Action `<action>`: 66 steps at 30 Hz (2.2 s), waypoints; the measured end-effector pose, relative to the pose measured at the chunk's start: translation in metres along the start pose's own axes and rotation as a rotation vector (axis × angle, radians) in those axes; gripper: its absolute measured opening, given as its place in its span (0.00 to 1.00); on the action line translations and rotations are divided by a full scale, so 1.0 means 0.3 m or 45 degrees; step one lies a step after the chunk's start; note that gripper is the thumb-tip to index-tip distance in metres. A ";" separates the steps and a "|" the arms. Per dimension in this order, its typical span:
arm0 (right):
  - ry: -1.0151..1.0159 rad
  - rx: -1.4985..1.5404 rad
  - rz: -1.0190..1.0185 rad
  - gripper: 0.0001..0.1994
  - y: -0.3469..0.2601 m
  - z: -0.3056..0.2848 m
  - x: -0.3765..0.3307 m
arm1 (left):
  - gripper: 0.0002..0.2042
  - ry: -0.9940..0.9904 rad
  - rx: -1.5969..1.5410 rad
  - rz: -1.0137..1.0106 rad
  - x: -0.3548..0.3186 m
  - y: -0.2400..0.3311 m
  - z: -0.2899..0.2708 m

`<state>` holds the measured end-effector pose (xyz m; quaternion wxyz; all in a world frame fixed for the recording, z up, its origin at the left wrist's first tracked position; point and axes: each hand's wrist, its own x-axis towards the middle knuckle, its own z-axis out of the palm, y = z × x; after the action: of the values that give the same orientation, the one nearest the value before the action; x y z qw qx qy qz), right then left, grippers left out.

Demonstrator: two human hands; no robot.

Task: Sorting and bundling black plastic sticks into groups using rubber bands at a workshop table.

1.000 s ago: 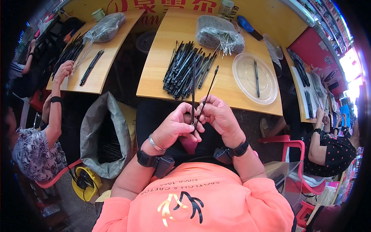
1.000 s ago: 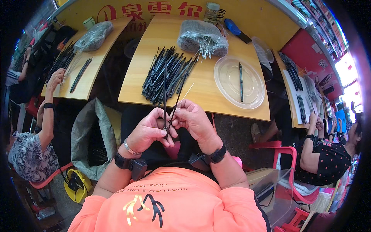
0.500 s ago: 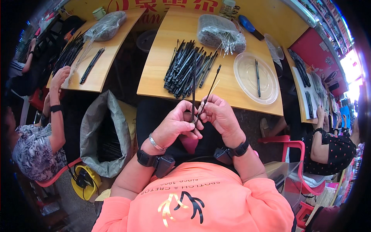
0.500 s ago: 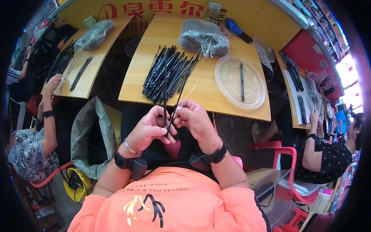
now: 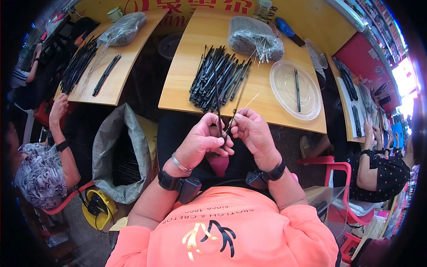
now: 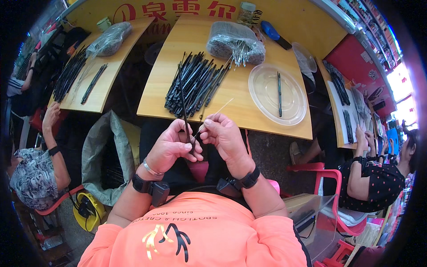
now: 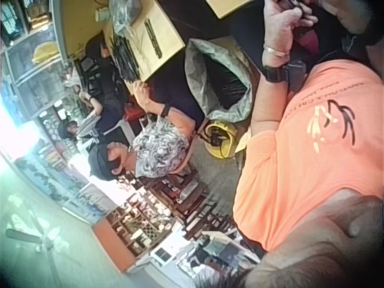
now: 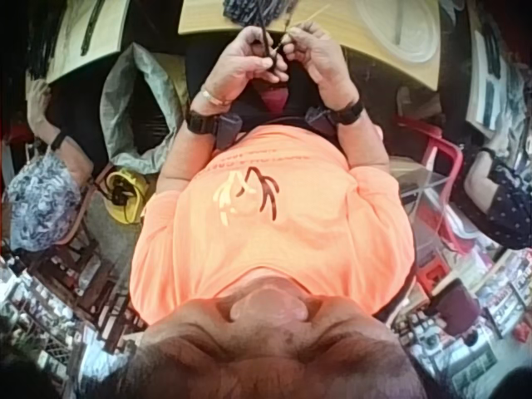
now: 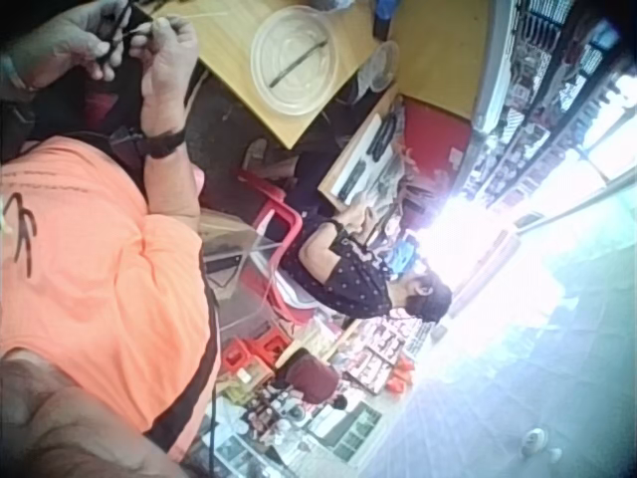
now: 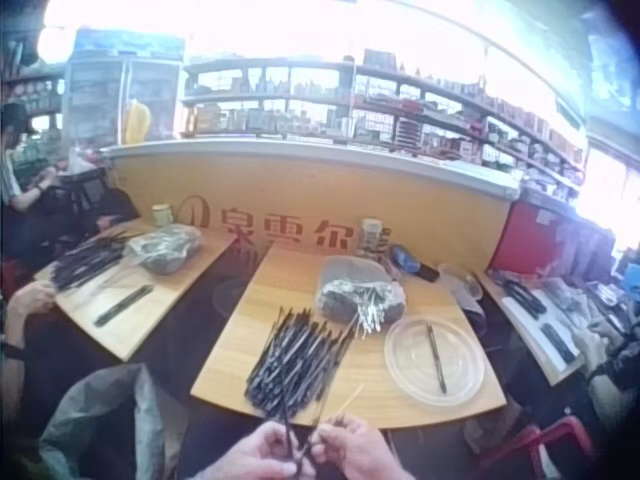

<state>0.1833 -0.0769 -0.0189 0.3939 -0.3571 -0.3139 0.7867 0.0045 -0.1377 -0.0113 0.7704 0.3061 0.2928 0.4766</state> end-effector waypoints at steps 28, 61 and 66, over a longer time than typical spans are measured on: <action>-0.246 -0.345 -0.123 0.07 -0.040 -0.007 -0.034 | 0.04 0.245 0.136 -0.051 0.013 -0.031 0.014; -0.014 -0.732 -0.309 0.06 -0.005 0.058 -0.064 | 0.04 0.361 0.332 0.079 0.021 -0.075 0.019; 0.070 -0.816 -0.486 0.05 0.010 0.092 -0.080 | 0.05 0.366 0.394 0.121 0.028 -0.086 0.013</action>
<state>0.1701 -0.1046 0.0015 0.4097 -0.4182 -0.5946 0.5511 0.0248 -0.1399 -0.0296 0.6412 0.3629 0.4547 0.5005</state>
